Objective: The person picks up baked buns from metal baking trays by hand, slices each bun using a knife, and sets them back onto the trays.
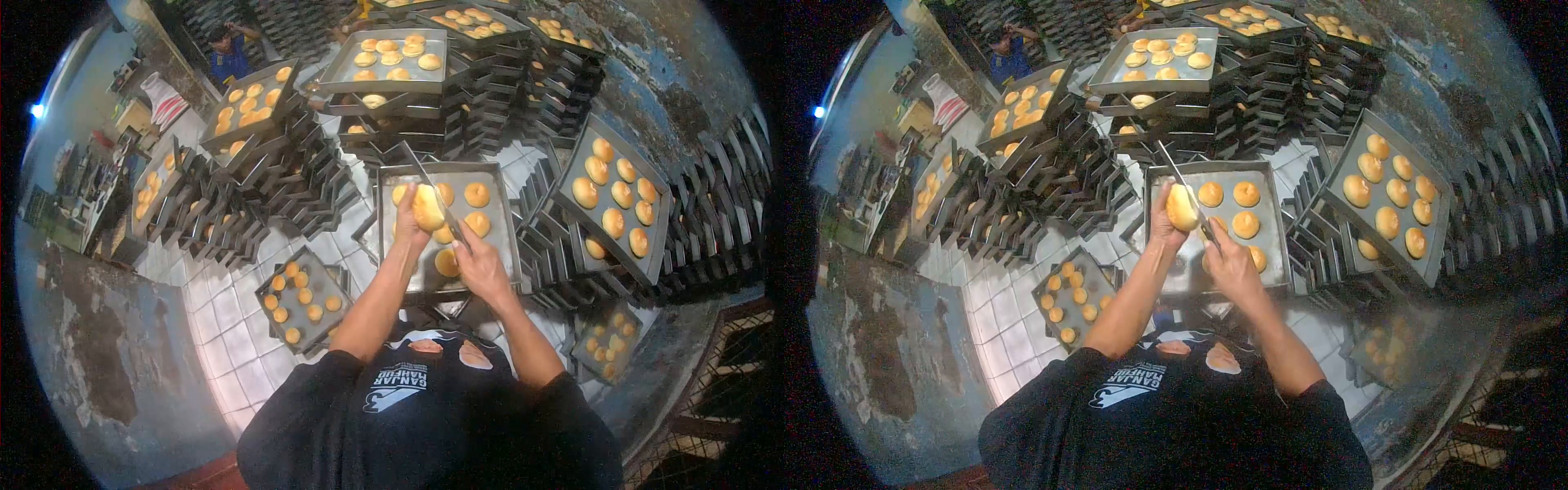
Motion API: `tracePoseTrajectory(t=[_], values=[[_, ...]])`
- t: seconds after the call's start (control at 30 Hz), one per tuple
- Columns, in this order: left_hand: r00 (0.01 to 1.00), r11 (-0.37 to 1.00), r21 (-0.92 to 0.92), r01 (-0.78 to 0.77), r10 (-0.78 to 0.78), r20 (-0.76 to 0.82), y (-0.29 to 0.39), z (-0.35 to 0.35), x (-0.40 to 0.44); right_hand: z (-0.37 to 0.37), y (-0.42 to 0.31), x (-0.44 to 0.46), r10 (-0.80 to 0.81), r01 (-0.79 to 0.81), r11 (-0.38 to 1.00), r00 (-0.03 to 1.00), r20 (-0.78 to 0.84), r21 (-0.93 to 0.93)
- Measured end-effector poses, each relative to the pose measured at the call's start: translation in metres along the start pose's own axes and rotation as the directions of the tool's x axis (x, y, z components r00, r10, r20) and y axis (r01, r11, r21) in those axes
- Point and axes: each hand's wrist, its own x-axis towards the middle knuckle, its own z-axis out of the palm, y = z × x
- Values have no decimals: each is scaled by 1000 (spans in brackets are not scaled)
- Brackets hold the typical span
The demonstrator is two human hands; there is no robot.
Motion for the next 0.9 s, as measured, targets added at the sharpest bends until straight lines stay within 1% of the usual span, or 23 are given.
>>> tracePoseTrajectory(t=[0.03,0.07,0.13,0.17,0.2,0.27,0.3,0.33,0.4,0.43,0.47,0.53,0.57,0.6,0.67,0.7,0.73,0.8,0.83,0.9], values=[[999,999,12,-30,31,-32,8,-5,7,0,6,-6,-62,62,998,998,-2,-27],[999,999,11,-35,35,-32,19,-12,11,-3,5,-17,-65,66,997,998,1,-27],[1000,999,46,-7,6,14,38,-24,16,-10,-1,-41,10,-10,1000,997,77,-1],[999,991,125,-43,42,8,39,-27,14,-7,-2,-46,-67,67,998,997,42,12],[999,991,128,-37,37,3,35,-31,11,-6,-2,-45,-61,60,998,997,42,16],[999,968,250,17,-24,26,13,-32,2,-10,-10,-35,154,-166,983,978,143,78],[999,963,267,-19,30,-36,0,-13,-13,-5,-4,-23,165,-175,983,977,131,63],[999,963,269,-15,26,-37,-4,-12,-12,-2,4,-14,169,-178,982,977,129,65],[995,964,253,-83,94,-32,-6,-22,0,1,4,-1,62,-64,998,994,87,28],[999,976,218,-30,32,-6,3,-33,6,-6,-4,-6,135,-142,989,979,153,41],[999,976,215,-34,37,-7,14,-34,6,-7,-4,-13,132,-139,989,979,157,39],[999,988,155,25,-29,25,37,-35,4,-11,4,-39,121,-119,993,979,166,-22],[1000,985,172,12,-16,24,45,-39,6,-13,8,-50,172,-170,985,964,205,-25],[1000,986,169,7,-10,19,44,-43,5,-8,13,-48,171,-169,985,962,214,-27],[1000,983,184,-7,12,-29,27,-48,-1,6,31,-52,114,-112,993,978,173,-20],[999,984,173,43,-41,-15,18,-39,-11,10,26,-42,169,-182,982,967,188,52],[999,983,175,54,-52,-16,7,-30,-18,12,23,-29,177,-190,980,967,182,54],[995,992,114,47,-36,-98,-10,-24,-24,18,25,-9,116,-136,986,977,180,101],[991,995,94,26,-13,-132,-9,-26,-18,20,32,-6,120,-136,988,977,176,78],[994,996,92,20,-10,-109,5,-41,-4,11,29,-19,138,-154,985,972,190,71]])
